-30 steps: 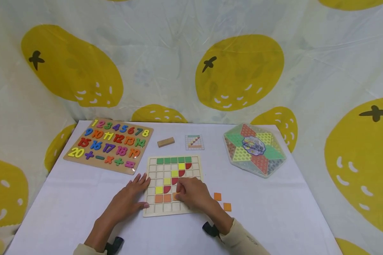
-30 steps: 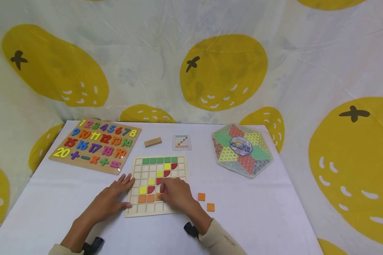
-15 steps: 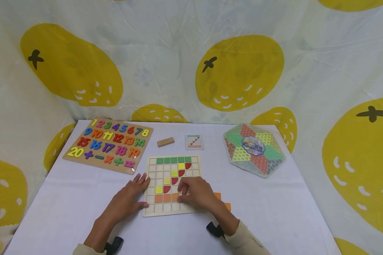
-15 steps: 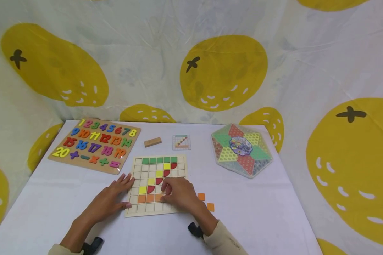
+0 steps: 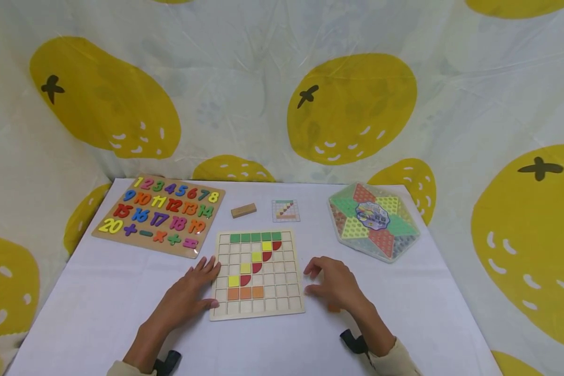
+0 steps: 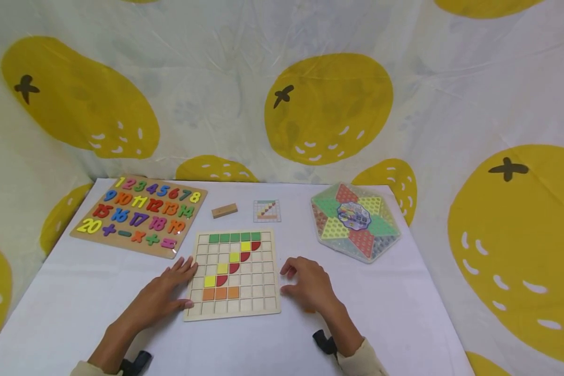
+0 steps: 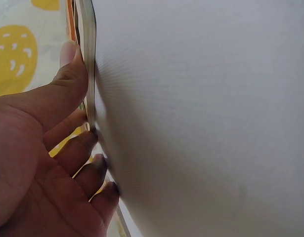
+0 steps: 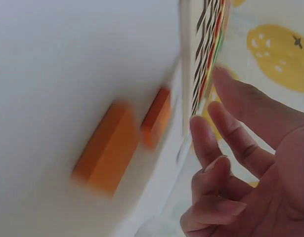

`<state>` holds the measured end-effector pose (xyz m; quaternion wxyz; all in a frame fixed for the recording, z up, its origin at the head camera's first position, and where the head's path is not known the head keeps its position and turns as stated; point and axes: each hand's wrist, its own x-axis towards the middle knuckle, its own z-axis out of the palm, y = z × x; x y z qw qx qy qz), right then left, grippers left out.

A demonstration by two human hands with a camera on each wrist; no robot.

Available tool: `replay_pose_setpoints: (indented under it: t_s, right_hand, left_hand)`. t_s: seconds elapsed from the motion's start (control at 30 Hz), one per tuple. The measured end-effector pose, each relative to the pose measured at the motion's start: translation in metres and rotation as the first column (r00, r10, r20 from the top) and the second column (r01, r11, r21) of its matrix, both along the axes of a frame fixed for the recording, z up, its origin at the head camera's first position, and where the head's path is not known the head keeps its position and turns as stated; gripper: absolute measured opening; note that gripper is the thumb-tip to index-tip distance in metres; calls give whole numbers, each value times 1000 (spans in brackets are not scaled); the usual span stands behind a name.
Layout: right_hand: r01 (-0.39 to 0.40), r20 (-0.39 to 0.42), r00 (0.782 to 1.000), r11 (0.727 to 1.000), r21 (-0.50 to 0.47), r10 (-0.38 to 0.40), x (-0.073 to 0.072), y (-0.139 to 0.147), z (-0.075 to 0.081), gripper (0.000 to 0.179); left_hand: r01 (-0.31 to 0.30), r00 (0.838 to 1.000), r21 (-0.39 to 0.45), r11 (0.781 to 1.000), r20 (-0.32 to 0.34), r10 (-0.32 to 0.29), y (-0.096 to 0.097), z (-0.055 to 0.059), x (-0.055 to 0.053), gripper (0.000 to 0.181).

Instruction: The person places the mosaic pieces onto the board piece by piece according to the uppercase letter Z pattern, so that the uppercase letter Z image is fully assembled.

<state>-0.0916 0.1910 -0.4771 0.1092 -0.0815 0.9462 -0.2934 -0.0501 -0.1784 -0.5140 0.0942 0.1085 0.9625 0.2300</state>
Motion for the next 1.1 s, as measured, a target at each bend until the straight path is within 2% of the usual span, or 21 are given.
replay_pose_setpoints:
  t_s: [0.2, 0.3, 0.53, 0.7, 0.93, 1.1]
  right_hand:
    - [-1, 16, 1000, 995, 100, -1, 4, 15, -5, 29]
    - [-20, 5, 1000, 993, 113, 19, 3, 17, -9, 29]
    - [-19, -10, 1000, 997, 78, 20, -3, 11, -12, 35]
    - [-6, -32, 999, 1000, 17, 7, -1, -1, -10, 26]
    - [-30, -42, 999, 998, -64, 27, 3, -26, -5, 22]
    - [-63, -50, 997, 997, -44, 61, 5, -50, -7, 21]
  left_hand:
    - [4, 1000, -2, 1000, -3, -4, -1, 0, 1, 98]
    - [3, 1000, -3, 1000, -2, -3, -1, 1, 1, 98]
    - [-2, 1000, 5, 1000, 10, 2, -1, 1, 0, 97]
    - [0, 1000, -2, 1000, 11, 0, 0, 0, 0, 98]
    - [1, 1000, -8, 1000, 9, -1, 0, 1, 0, 97]
    - [-5, 1000, -5, 1000, 11, 5, 0, 1, 0, 97]
